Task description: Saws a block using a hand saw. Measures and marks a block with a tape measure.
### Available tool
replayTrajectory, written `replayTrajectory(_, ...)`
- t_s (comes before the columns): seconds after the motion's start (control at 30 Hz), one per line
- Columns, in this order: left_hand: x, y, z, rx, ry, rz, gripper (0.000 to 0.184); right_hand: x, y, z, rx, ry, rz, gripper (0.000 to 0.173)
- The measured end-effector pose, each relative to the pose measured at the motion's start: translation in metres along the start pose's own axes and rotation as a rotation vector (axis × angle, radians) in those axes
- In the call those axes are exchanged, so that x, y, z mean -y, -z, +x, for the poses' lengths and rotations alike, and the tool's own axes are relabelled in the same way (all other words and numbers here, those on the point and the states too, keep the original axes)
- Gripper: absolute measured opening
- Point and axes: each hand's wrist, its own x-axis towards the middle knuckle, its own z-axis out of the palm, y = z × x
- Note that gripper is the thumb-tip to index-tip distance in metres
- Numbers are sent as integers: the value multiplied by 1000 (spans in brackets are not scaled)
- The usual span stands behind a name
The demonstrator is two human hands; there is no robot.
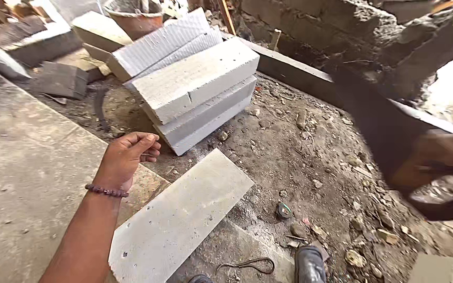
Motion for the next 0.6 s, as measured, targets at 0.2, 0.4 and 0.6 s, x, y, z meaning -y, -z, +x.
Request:
replayTrajectory(0.2, 14, -20, -26, -98, 324, 160, 64, 37, -206, 12, 732, 125, 741, 21)
replayTrajectory(0.4, 75, -49, -43, -291, 450, 225, 63, 20, -322, -27, 1144, 179, 839, 21)
replayTrajectory(0.6, 89, -60, -49, -280, 359, 270, 43, -21, -345, -27, 1196, 253, 896, 26)
